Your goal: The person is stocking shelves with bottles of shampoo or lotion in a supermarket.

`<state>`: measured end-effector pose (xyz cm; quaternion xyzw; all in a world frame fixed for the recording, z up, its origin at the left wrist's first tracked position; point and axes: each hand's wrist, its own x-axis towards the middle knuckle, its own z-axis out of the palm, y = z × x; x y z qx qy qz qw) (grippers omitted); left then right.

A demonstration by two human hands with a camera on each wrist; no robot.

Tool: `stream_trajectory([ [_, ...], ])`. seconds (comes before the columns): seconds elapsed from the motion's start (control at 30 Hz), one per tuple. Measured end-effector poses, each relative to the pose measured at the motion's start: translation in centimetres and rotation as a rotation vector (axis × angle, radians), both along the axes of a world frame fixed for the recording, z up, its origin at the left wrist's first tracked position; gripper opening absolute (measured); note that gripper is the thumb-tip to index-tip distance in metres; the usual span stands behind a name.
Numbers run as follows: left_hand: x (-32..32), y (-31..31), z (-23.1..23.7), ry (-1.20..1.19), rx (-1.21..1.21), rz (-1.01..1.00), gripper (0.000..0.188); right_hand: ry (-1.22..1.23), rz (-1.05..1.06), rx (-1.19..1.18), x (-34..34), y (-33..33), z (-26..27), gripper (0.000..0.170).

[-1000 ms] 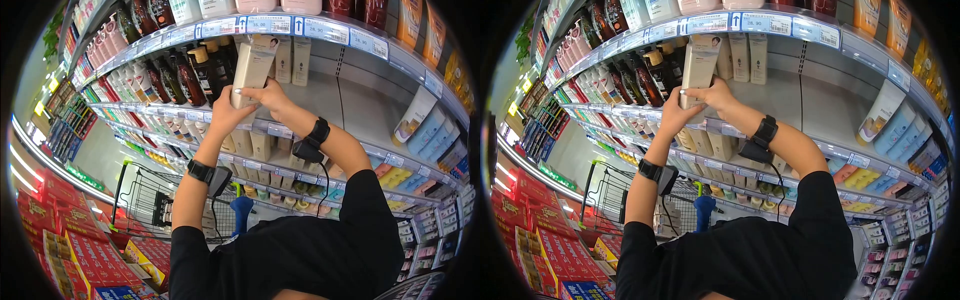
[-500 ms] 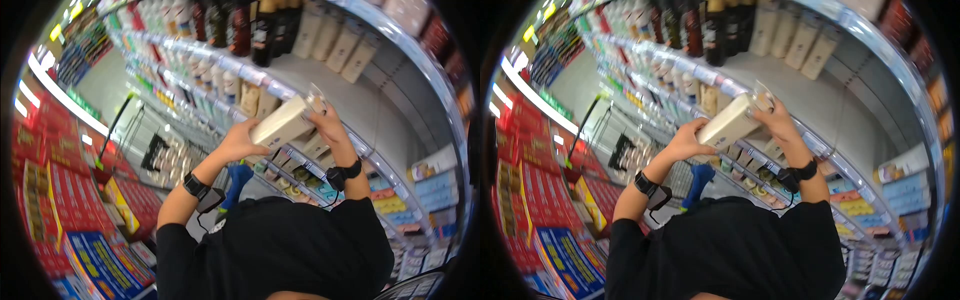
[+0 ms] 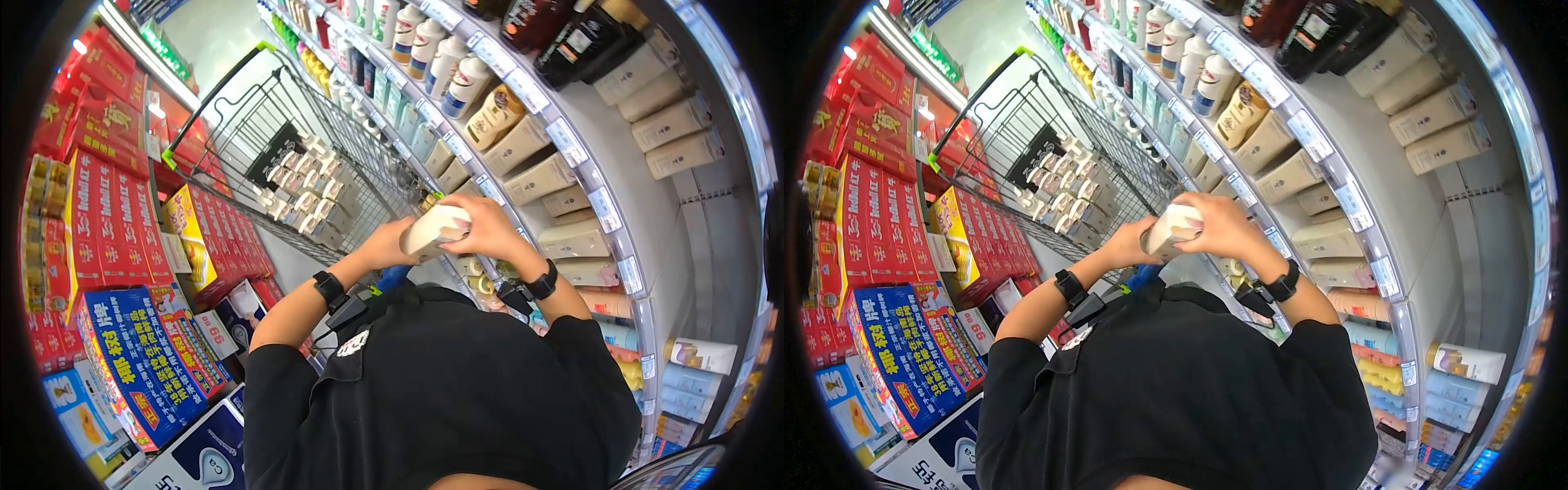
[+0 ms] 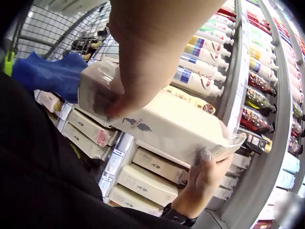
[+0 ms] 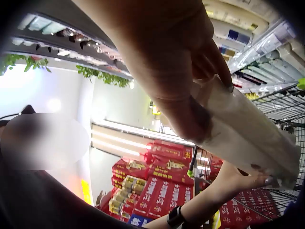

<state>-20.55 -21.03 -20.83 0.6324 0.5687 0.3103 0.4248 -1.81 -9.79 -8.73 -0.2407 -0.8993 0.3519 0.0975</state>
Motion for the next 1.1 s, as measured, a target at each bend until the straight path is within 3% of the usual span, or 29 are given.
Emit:
stream_trajectory([
  [0.1,-2.0,-1.5,-4.3,-0.021,0.076,0.111,0.07,0.02,0.188,0.14,-4.6,-0.2,-2.5,0.061],
  [0.23,-4.8,-3.3,-7.1,-0.143,-0.065,0.193,0.069,-0.02,0.393,0.22,-10.2,0.0,-6.6,0.061],
  [0.33,-4.6,-5.0,-11.7,-0.694,-0.35,0.552,0.082,-0.053,0.455,0.188,-13.4,0.3,-11.4,0.06],
  [0.47,-5.1,-6.0,-9.6,-0.9,-0.64,0.822,0.08,-0.117,0.518,0.149,-17.0,-0.2,-16.5,0.058],
  [0.5,-5.2,-5.9,-9.5,-1.004,-0.746,0.813,0.078,-0.137,0.55,0.148,-17.8,-0.3,-18.1,0.057],
  [0.63,-4.1,-5.2,-11.6,-1.219,-0.641,1.118,0.082,-0.128,0.644,0.12,-20.6,-0.4,-23.0,0.053],
  [0.77,-2.9,-4.2,-15.3,-1.271,-0.648,1.363,0.08,-0.215,0.768,0.146,-22.7,-1.0,-26.3,0.047],
  [0.87,-3.0,-3.4,-15.4,-1.349,-0.642,1.559,0.077,-0.207,0.862,0.157,-23.7,-1.5,-28.1,0.046],
  [1.1,-3.2,-3.4,-18.9,-1.454,-0.581,1.691,0.07,-0.252,0.891,0.137,-25.1,-2.4,-31.0,0.051],
])
